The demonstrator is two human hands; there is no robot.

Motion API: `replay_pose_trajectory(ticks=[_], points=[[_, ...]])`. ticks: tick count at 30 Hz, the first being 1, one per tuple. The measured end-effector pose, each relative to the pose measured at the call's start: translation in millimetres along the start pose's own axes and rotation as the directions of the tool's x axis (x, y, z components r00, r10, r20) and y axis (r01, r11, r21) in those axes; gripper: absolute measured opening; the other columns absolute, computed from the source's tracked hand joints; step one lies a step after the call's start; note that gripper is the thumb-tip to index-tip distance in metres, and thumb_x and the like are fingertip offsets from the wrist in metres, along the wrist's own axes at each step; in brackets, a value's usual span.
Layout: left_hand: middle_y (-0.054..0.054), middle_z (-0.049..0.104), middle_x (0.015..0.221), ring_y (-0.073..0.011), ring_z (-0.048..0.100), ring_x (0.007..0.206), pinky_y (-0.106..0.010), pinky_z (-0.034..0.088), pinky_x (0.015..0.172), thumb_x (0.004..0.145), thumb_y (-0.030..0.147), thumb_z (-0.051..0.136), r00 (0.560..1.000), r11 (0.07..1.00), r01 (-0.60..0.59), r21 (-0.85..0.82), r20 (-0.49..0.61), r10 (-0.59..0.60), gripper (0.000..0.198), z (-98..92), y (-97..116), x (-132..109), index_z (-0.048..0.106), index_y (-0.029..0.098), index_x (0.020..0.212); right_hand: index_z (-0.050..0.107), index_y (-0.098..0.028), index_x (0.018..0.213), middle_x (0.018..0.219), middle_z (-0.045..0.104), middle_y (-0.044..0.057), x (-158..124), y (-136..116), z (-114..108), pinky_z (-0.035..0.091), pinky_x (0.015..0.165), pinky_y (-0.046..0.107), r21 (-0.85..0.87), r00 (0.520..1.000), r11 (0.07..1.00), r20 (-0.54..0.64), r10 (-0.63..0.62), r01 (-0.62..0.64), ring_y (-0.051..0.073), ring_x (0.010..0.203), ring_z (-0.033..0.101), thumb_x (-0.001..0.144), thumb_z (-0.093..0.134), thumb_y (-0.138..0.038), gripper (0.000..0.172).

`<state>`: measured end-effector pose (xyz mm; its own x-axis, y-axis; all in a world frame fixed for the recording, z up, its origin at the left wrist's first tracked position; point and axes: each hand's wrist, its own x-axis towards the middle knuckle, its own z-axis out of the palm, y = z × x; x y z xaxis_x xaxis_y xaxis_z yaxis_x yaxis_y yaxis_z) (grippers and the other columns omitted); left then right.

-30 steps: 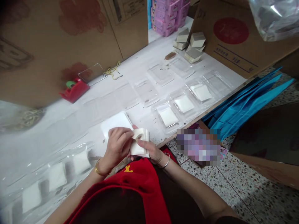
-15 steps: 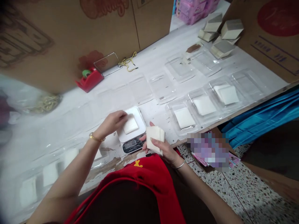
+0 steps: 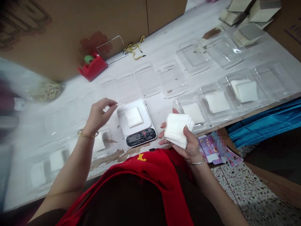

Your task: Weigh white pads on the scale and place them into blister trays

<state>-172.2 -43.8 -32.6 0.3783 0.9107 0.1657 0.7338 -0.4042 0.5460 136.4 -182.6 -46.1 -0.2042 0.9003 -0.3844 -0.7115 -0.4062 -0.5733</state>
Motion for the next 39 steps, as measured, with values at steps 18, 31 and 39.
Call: replay_pose_trajectory(ticks=[18,31,39], points=[[-0.006,0.066,0.093,-0.0217,0.054,0.086,-0.038,0.035,0.077,0.095,0.027,0.054,0.987,0.975,-0.124,0.182,0.125,0.102,0.015,38.9,21.2,-13.1,0.067,0.020,0.093,0.041,-0.032,0.142,0.105,0.064,0.008,3.3,12.4,0.3,0.056,0.057,0.036,-0.016,0.998,1.000,0.068,0.010,-0.009,0.024,0.079,0.066,0.081,0.068,-0.050,0.069],[-0.007,0.062,0.083,-0.0225,0.052,0.082,-0.042,0.032,0.079,0.095,0.021,0.047,0.985,0.974,-0.076,0.213,0.165,0.040,0.017,52.6,28.6,-17.4,0.057,0.018,0.082,0.037,-0.029,0.145,0.107,0.066,0.008,9.2,33.2,-4.5,0.059,0.063,0.037,0.034,0.991,0.997,0.118,0.068,-0.073,0.025,0.083,0.069,0.089,0.061,-0.042,0.063],[-0.004,0.065,0.090,-0.0181,0.058,0.085,-0.038,0.040,0.086,0.097,0.031,0.052,0.952,0.937,-0.191,-0.294,0.178,0.250,0.013,5.6,97.3,-13.8,0.057,0.021,0.090,0.033,-0.030,0.146,0.120,0.065,0.011,21.5,41.8,-0.1,0.060,0.074,0.045,0.093,0.953,0.975,0.246,0.175,-0.203,0.028,0.096,0.069,0.082,0.063,-0.063,0.078]])
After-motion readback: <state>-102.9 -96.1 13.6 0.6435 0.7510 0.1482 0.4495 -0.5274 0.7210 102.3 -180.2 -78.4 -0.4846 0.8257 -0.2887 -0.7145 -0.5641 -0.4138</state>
